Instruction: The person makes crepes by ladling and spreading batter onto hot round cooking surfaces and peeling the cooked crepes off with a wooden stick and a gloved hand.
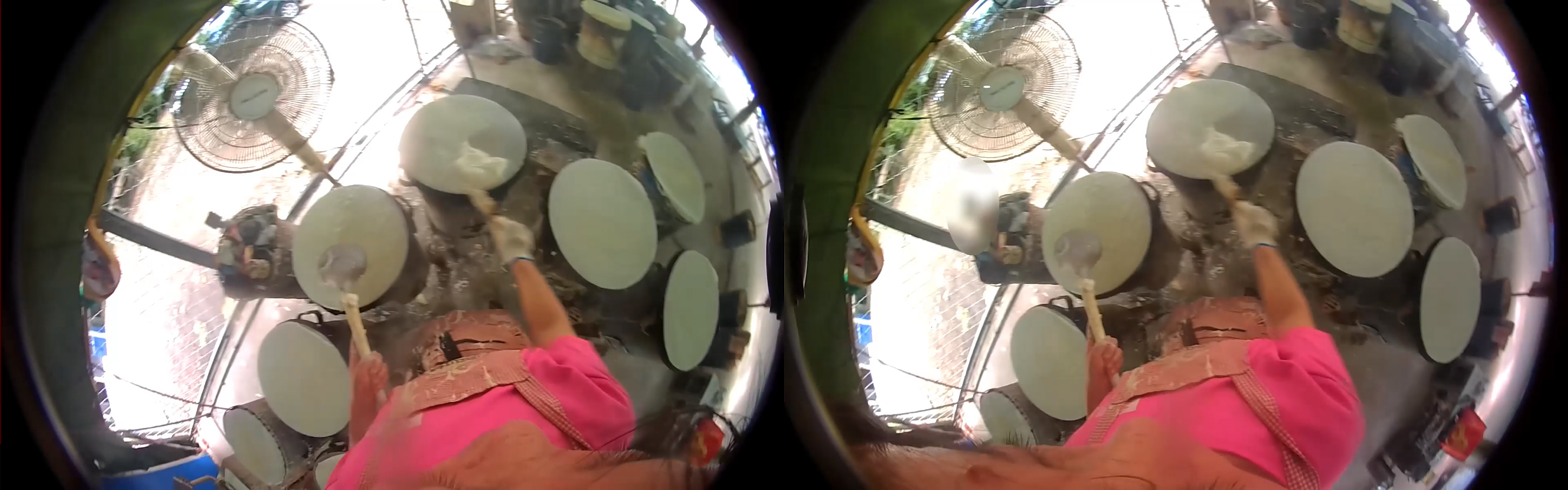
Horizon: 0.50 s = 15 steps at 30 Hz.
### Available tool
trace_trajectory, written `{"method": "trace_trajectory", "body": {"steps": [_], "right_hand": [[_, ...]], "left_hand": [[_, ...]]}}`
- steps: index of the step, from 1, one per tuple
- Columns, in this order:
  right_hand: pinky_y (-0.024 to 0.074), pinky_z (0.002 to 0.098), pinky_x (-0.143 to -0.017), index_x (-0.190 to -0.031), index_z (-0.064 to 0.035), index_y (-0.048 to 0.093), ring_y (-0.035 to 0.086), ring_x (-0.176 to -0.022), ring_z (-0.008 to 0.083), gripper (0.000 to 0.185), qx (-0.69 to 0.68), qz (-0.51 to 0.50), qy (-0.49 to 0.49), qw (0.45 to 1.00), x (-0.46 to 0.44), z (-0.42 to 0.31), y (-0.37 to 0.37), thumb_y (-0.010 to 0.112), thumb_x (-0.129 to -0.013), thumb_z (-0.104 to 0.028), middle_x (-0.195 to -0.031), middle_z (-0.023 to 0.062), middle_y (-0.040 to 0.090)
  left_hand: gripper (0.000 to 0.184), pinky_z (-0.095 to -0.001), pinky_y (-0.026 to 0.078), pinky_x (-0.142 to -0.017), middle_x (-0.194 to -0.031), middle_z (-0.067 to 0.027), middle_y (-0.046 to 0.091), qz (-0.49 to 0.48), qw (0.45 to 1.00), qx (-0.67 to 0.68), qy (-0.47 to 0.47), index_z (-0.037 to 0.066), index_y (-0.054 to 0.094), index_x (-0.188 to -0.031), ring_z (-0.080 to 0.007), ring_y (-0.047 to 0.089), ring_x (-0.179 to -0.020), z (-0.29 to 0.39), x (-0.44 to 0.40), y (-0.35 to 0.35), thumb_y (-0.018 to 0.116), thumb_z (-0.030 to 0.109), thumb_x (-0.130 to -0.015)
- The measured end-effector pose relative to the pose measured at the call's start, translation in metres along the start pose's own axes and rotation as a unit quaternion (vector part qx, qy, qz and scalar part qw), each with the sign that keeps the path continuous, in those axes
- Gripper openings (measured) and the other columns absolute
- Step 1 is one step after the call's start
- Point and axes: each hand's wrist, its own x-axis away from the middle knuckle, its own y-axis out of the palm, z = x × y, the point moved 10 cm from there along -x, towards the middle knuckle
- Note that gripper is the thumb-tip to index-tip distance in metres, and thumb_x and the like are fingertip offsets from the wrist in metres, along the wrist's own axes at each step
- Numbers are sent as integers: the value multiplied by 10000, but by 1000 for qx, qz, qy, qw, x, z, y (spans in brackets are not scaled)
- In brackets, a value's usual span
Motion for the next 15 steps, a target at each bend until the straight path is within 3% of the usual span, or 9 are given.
{"method": "trace_trajectory", "body": {"steps": [1,2,3,6,7,8,12,15], "right_hand": [[503,443,-651,-929,-155,688,654,-753,321,293,68,-72,-12,995,3,-11,-43,496,-898,-375,-818,142,666],[505,429,-646,-932,-156,692,653,-735,310,260,78,-15,22,997,-9,29,-48,512,-895,-339,-815,160,661],[505,433,-667,-926,-123,686,642,-756,338,235,-15,44,27,999,-20,51,-46,538,-874,-298,-837,179,654],[502,434,-703,-923,-91,676,624,-801,370,242,-175,82,40,980,-38,10,-19,559,-849,-290,-856,202,642],[496,432,-735,-918,-74,667,608,-838,391,260,-136,74,1,988,-28,-12,-12,575,-834,-302,-866,212,635],[492,431,-749,-920,-86,671,608,-841,390,268,-62,-9,-48,997,-16,-34,-10,582,-832,-323,-858,211,634],[476,464,-732,-942,-120,657,605,-851,376,286,-5,-33,50,998,-26,67,-25,535,-852,-362,-857,170,641],[476,472,-712,-949,-124,662,612,-829,382,274,-139,82,85,983,-82,60,-61,531,-858,-346,-823,182,642]], "left_hand": [[411,-277,296,-279,-491,7,318,-2,1000,-1,-5,213,381,-1276,-110,325,-332,-1,-2,1,484,124,-888],[399,-276,295,-281,-491,8,317,-4,1000,-1,-8,211,382,-1265,-109,324,-333,-2,-7,5,483,125,-889],[388,-275,294,-282,-491,9,317,-7,1000,1,-12,209,383,-1255,-108,324,-334,-5,-11,10,483,126,-889],[353,-272,293,-285,-490,11,315,-12,1000,10,-23,203,386,-1223,-106,323,-338,-10,-22,24,481,129,-891],[342,-271,292,-286,-490,11,315,-17,999,12,-25,201,387,-1212,-106,322,-340,-10,-27,29,481,129,-892],[330,-270,292,-287,-489,12,314,-22,999,13,-27,199,388,-1202,-105,322,-341,-9,-32,33,481,130,-893],[284,-267,290,-292,-489,14,312,-34,998,17,-43,191,393,-1159,-102,320,-346,-6,-48,45,479,133,-895],[249,-264,288,-296,-488,16,311,-39,997,11,-61,185,396,-1127,-100,319,-350,-4,-58,52,477,136,-897]]}}
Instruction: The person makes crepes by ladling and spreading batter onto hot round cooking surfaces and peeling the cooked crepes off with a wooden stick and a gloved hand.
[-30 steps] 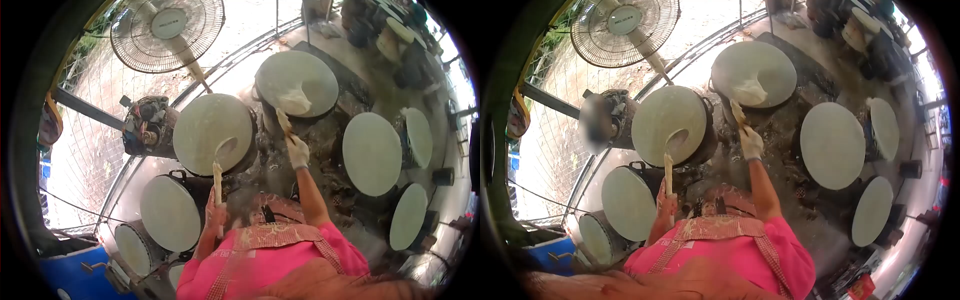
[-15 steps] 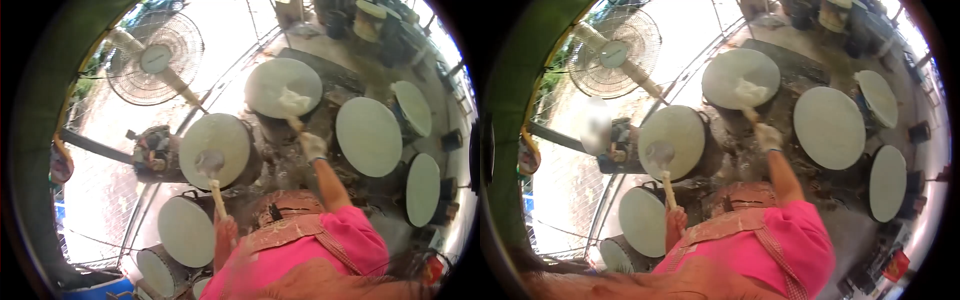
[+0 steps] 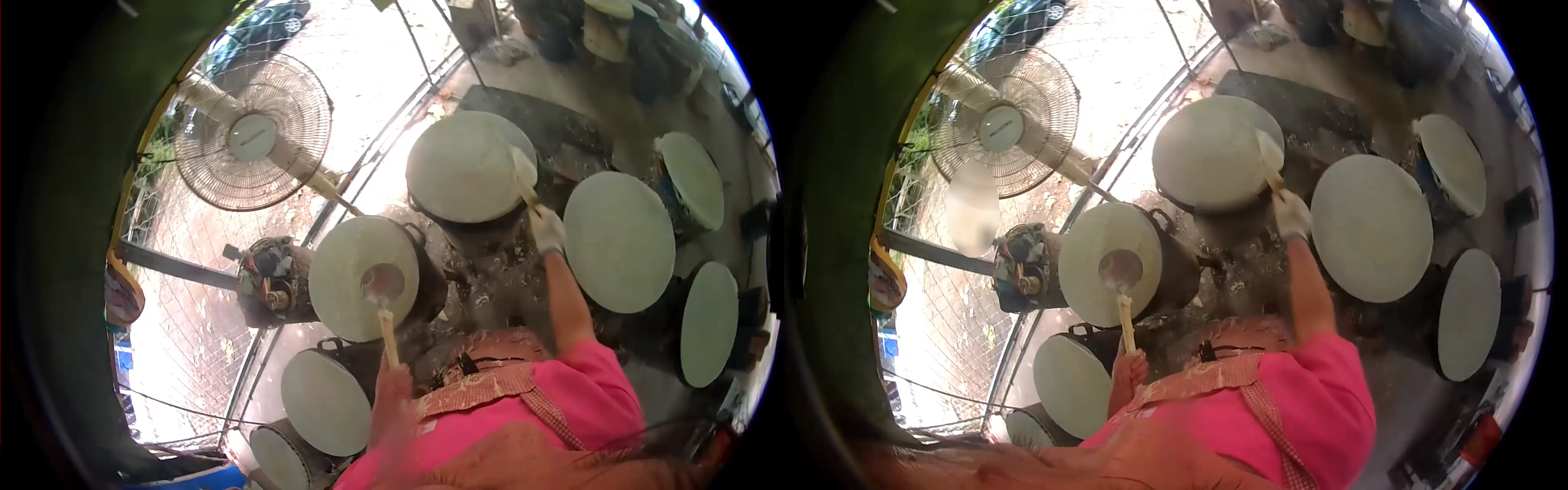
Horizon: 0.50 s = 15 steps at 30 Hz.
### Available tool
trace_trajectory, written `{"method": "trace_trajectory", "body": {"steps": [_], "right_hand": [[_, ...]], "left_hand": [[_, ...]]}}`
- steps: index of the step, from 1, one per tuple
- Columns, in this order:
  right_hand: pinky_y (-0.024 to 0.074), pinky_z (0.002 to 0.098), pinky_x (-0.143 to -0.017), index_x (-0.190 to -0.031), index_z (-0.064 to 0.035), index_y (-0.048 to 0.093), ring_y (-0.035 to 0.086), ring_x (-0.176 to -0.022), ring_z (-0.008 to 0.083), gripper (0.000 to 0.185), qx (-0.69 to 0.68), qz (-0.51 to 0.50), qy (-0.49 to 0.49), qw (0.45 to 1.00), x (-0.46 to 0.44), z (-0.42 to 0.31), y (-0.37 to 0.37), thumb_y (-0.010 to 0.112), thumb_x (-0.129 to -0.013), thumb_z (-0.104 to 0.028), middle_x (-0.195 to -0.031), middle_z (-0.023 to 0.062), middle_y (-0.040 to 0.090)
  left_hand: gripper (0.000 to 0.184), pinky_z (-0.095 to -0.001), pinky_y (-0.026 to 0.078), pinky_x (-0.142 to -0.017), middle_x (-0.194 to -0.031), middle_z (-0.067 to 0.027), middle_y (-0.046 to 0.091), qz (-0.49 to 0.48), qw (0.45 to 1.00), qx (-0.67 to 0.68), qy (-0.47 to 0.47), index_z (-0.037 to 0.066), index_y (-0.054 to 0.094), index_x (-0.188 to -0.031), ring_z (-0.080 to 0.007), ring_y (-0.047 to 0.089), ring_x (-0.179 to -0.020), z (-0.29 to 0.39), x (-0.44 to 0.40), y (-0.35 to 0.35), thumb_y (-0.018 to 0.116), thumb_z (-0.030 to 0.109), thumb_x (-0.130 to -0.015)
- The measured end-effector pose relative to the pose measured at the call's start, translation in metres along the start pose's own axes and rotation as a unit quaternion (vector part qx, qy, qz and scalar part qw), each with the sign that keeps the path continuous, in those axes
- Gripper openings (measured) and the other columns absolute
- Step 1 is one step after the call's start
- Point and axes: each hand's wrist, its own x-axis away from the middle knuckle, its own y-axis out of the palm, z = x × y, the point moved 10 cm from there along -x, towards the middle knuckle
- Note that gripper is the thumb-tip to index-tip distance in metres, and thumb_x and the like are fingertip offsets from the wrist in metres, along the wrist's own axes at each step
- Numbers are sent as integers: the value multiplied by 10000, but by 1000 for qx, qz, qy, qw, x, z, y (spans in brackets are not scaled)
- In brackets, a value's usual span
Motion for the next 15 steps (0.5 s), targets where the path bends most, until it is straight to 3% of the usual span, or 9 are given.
{"method": "trace_trajectory", "body": {"steps": [3,5,7,9,10,11,12,14,15], "right_hand": [[483,459,-686,-908,-153,694,626,-796,363,255,67,-24,-111,991,30,-27,38,573,-842,-367,-831,191,643],[487,459,-682,-907,-151,690,630,-790,345,249,118,-108,-102,982,91,3,38,590,-839,-368,-849,175,646],[486,470,-667,-914,-143,679,629,-767,348,236,11,0,6,1000,98,55,3,599,-841,-353,-853,157,653],[478,466,-696,-940,-118,668,622,-806,360,247,11,2,54,998,32,64,9,588,-852,-334,-890,165,649],[468,465,-734,-945,-89,658,605,-873,380,274,-53,65,5,996,-16,44,14,553,-866,-330,-917,179,641],[461,448,-772,-983,-74,650,586,-931,393,326,-49,41,26,998,-68,35,30,537,-856,-352,-939,196,634],[471,452,-748,-998,-60,642,594,-871,418,377,0,43,40,998,-116,28,43,546,-829,-384,-895,196,640],[489,444,-725,-962,-35,662,617,-809,413,395,-52,-11,79,995,-162,18,47,572,-800,-384,-867,202,651],[507,421,-702,-905,-17,686,646,-772,384,397,-206,-20,109,972,-136,-6,13,584,-784,-381,-859,211,656]], "left_hand": [[215,-261,286,-299,-487,18,309,-6,1000,5,-23,180,399,-1096,-98,318,-354,2,-12,10,476,138,-899],[193,-259,285,-301,-487,20,308,-9,999,15,-39,176,401,-1074,-97,317,-357,1,-15,11,475,140,-900],[170,-257,284,-304,-486,21,307,-8,998,28,-52,172,404,-1053,-96,316,-360,-1,-16,8,474,142,-901],[148,-255,283,-306,-486,22,306,-6,998,33,-61,168,406,-1032,-94,315,-362,-7,-15,5,473,143,-902],[137,-255,283,-307,-486,23,306,-6,997,35,-69,166,407,-1021,-94,315,-364,-8,-16,5,473,144,-903],[126,-254,282,-308,-486,23,305,-6,996,42,-78,164,408,-1011,-93,314,-365,-11,-17,4,472,145,-904],[116,-253,281,-309,-485,24,305,-9,996,46,-81,162,409,-1000,-92,314,-366,-13,-20,6,472,146,-904],[95,-251,280,-312,-485,25,304,-7,994,53,-92,158,411,-979,-91,313,-369,-8,-19,2,471,147,-905],[85,-250,280,-313,-485,26,303,-8,994,54,-98,156,412,-968,-90,313,-370,-5,-19,-2,470,148,-906]]}}
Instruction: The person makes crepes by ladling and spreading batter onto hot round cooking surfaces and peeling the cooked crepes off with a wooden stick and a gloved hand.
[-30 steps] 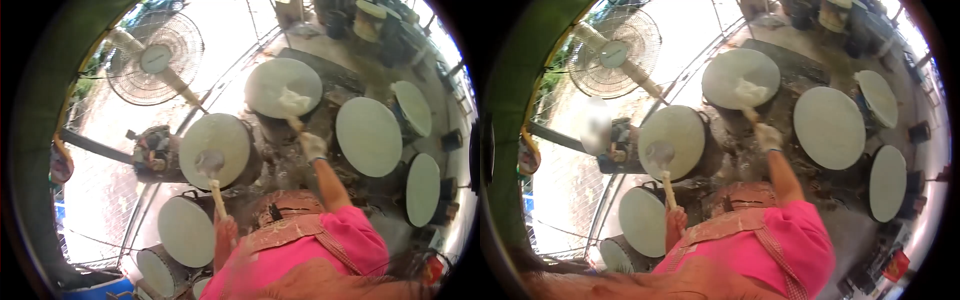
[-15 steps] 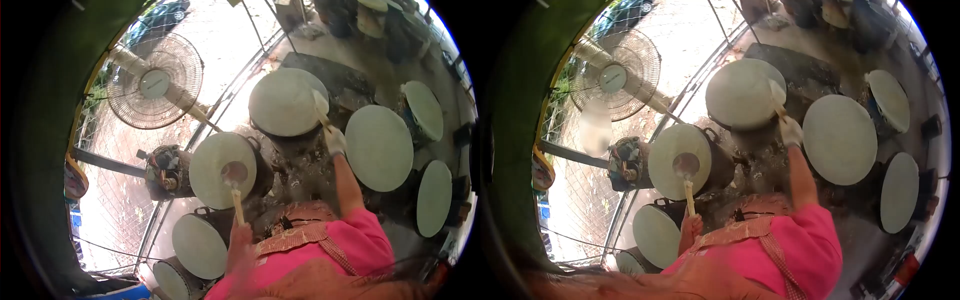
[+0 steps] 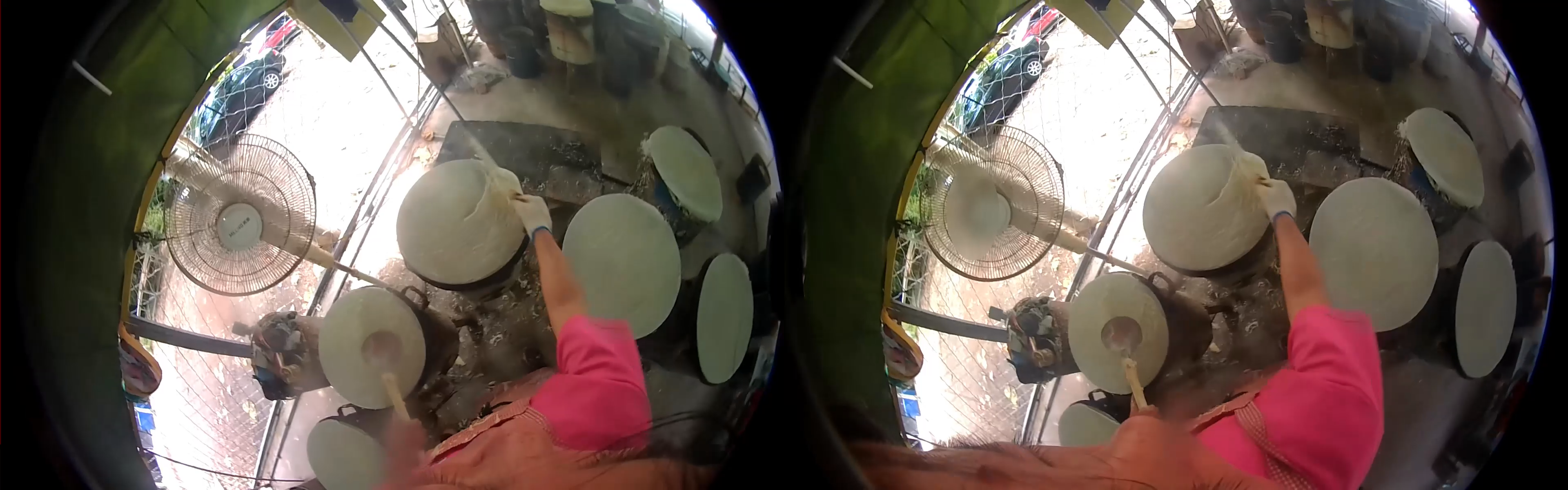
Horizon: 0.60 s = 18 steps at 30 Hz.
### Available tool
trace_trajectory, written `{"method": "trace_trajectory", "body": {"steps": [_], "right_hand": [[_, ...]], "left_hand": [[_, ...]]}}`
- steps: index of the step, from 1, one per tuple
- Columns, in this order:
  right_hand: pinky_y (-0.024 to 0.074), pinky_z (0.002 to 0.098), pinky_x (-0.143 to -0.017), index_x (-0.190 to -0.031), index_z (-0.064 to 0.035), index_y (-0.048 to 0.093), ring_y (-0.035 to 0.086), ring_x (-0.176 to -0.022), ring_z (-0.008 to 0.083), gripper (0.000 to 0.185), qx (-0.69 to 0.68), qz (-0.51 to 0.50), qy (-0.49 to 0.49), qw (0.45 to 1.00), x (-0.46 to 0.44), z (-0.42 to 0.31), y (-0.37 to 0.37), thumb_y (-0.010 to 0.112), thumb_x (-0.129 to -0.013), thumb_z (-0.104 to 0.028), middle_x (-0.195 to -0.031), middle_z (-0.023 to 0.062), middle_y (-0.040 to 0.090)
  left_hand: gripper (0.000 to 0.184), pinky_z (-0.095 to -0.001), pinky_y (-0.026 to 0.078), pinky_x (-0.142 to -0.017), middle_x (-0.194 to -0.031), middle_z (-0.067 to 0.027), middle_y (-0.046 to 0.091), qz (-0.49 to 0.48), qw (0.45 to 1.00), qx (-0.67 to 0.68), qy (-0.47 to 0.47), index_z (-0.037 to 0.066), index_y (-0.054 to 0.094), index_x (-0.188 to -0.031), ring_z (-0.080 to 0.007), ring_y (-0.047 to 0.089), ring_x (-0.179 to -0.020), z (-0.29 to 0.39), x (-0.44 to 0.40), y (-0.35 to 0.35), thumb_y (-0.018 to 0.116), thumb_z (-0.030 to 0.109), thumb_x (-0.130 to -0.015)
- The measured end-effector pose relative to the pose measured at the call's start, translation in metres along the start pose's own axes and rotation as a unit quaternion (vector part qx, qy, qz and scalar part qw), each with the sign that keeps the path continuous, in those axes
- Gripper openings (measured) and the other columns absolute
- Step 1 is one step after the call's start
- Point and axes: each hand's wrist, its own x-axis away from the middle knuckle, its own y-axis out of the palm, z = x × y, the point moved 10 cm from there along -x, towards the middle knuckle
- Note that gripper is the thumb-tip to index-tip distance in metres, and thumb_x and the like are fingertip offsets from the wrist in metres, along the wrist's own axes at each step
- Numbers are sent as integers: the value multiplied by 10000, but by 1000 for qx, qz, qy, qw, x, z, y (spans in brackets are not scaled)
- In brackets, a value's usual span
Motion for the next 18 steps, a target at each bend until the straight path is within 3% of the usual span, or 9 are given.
{"method": "trace_trajectory", "body": {"steps": [2,4,5,8,10,12,14,16,18], "right_hand": [[504,376,-734,-902,-19,700,665,-826,330,377,197,-7,-146,969,-13,69,31,613,-759,-357,-902,212,660],[494,359,-760,-948,-12,688,666,-846,301,354,-34,8,-55,998,57,64,47,622,-764,-307,-924,200,667],[486,352,-781,-989,2,675,670,-867,249,336,65,-55,-35,996,82,40,54,618,-784,-259,-943,181,680],[487,336,-744,-921,45,680,665,-805,245,305,38,-54,-82,994,92,22,6,657,-782,-226,-880,153,699],[499,310,-698,-915,21,689,638,-746,173,314,-294,-53,60,953,93,61,-21,620,-808,-266,-840,120,694],[497,301,-690,-922,26,685,630,-739,181,286,-204,-83,310,925,111,155,27,621,-827,-236,-836,119,684],[472,260,-701,-963,38,667,603,-786,148,230,-271,-19,81,959,136,134,48,692,-807,-128,-851,65,664],[466,254,-692,-998,23,674,593,-757,126,243,-266,-98,147,948,150,128,65,695,-809,-127,-805,61,663],[470,263,-671,-994,13,678,607,-729,134,245,-111,-110,80,984,134,95,24,672,-821,-161,-780,63,675]], "left_hand": [[68,-248,279,-315,-484,27,303,-9,1000,18,-8,152,414,-947,-89,312,-373,0,-2,-2,469,150,-907],[55,-246,278,-317,-484,29,302,-11,999,32,-19,148,417,-926,-87,311,-376,-2,3,-7,469,151,-909],[51,-245,277,-319,-484,29,301,-12,999,39,-21,146,418,-915,-87,310,-377,-4,5,-7,468,152,-909],[55,-242,275,-322,-483,31,300,-13,998,59,-36,140,421,-883,-85,309,-381,-7,17,-9,467,154,-911],[69,-241,274,-324,-482,32,299,-18,997,70,-36,136,423,-862,-83,308,-384,-10,22,-9,466,156,-912],[87,-239,273,-327,-482,34,298,-40,993,103,-52,133,425,-841,-82,307,-386,-8,18,-4,465,158,-913],[107,-237,272,-329,-482,35,297,-67,984,148,-76,129,427,-819,-81,307,-389,-10,16,2,464,159,-915],[128,-235,271,-331,-481,36,296,-100,969,201,-101,125,430,-798,-79,306,-392,-11,15,10,463,161,-916],[150,-233,270,-334,-481,38,295,-129,954,243,-121,121,432,-777,-78,305,-394,-9,13,18,462,163,-917]]}}
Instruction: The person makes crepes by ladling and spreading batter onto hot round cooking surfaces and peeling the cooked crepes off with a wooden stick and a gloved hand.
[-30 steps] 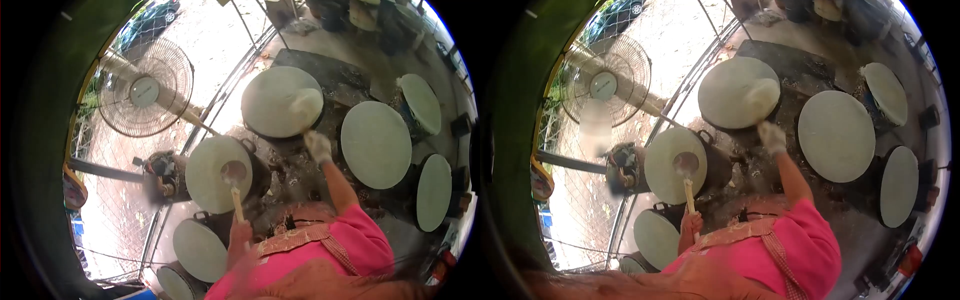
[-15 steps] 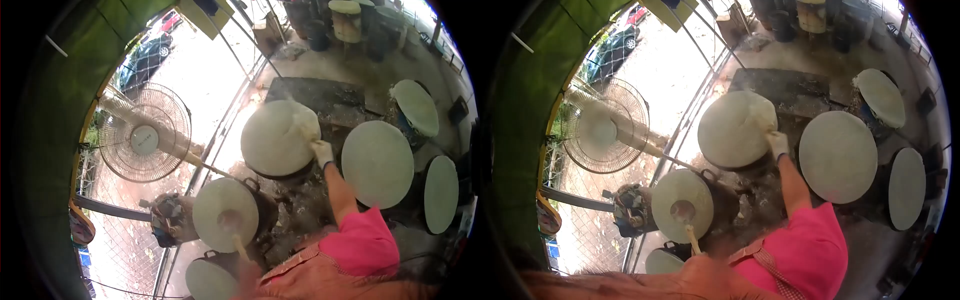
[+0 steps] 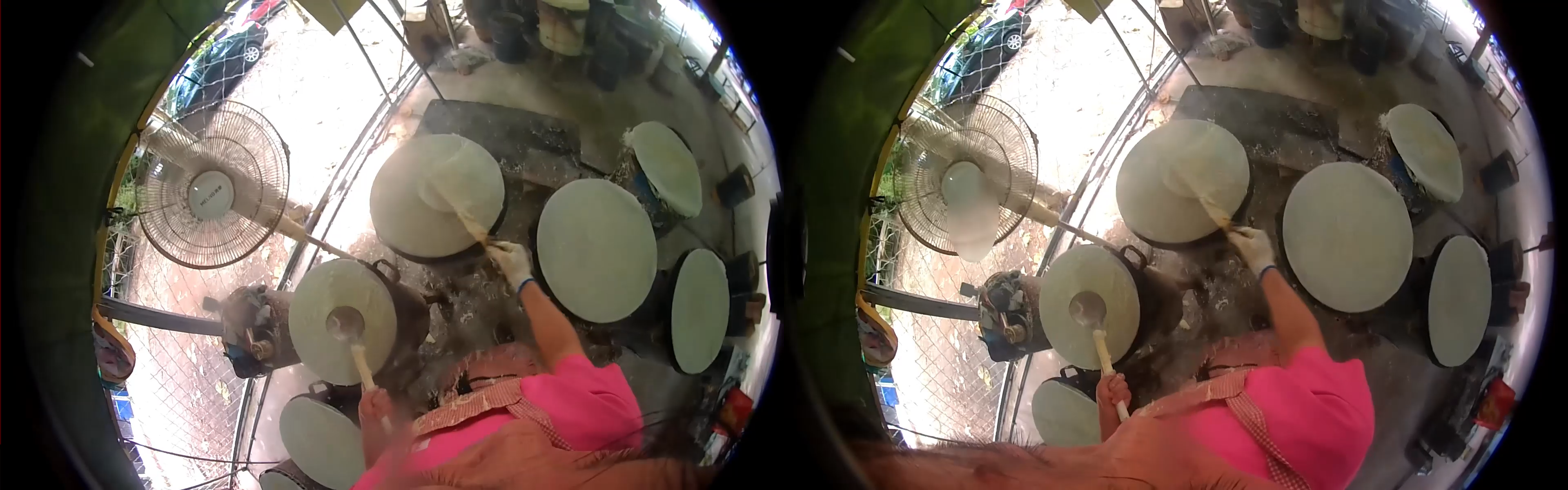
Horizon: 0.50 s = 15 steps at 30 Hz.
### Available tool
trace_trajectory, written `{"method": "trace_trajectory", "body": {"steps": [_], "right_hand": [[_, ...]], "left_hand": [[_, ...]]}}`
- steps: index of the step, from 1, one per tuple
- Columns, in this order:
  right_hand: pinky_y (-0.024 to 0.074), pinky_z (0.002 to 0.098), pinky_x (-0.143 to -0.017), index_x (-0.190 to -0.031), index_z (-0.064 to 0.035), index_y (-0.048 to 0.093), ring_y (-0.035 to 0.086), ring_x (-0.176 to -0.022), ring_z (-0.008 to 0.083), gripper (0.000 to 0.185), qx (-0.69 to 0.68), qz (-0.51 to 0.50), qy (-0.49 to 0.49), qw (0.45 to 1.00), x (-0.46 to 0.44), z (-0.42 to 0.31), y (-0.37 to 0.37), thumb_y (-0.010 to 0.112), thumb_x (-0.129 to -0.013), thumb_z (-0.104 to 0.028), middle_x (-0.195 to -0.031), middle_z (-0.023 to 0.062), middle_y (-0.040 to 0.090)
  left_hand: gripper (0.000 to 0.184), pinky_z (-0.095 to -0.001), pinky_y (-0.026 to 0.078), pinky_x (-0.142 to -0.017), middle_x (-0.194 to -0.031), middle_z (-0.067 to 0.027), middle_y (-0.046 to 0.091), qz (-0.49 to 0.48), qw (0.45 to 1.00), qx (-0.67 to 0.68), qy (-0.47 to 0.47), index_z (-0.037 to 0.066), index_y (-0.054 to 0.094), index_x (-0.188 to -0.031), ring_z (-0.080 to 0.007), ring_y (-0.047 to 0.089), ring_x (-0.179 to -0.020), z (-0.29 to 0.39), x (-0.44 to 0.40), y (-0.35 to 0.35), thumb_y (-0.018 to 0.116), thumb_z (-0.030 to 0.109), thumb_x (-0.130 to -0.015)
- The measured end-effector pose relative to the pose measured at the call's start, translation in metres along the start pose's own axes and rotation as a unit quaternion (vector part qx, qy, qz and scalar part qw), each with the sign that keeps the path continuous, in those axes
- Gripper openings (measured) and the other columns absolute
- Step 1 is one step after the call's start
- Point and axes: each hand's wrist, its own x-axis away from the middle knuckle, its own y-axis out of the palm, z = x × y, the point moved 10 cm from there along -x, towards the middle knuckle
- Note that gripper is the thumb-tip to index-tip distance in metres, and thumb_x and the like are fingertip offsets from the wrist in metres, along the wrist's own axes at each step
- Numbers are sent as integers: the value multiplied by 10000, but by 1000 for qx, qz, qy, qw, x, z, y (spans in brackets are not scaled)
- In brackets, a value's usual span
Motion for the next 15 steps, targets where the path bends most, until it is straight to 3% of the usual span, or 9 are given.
{"method": "trace_trajectory", "body": {"steps": [1,2,4,6,11,15], "right_hand": [[479,282,-668,-976,3,678,631,-734,140,255,16,11,-33,999,-9,-21,-18,646,-825,-200,-785,78,694],[475,319,-640,-969,-3,672,635,-713,143,282,121,76,-141,980,-29,-45,-46,630,-822,-240,-755,97,685],[482,387,-648,-947,-50,664,646,-715,253,222,242,128,-161,948,-60,-86,-62,596,-846,-235,-777,138,671],[492,406,-692,-963,-65,648,640,-744,325,203,440,146,-194,865,-82,-104,-57,583,-864,-230,-845,163,675],[495,459,-540,-799,-145,619,617,-624,340,113,568,-6,-400,719,-44,-92,-10,584,-830,-247,-639,130,582],[491,446,-544,-780,-143,612,614,-617,327,130,573,79,-328,747,-54,-74,-59,596,-828,-263,-659,111,591]], "left_hand": [[161,-232,270,-335,-481,38,294,-20,1000,18,-14,119,433,-766,-77,304,-396,-1,-2,5,462,163,-918],[172,-231,269,-336,-480,39,294,-31,999,30,-25,117,434,-756,-77,304,-397,0,-5,10,461,164,-918],[194,-229,268,-338,-480,40,293,-44,998,32,-36,113,436,-734,-75,303,-400,6,-18,12,460,166,-920],[307,-231,263,-329,-461,47,293,-32,998,31,-47,138,375,-644,-83,293,-376,9,-36,3,467,219,-926],[358,-237,252,-311,-450,49,303,69,997,-14,-29,153,348,-601,-82,278,-346,24,-76,12,476,248,-922],[353,-230,235,-294,-465,46,317,46,992,-115,19,144,348,-597,-76,281,-335,53,-133,48,479,223,-915]]}}
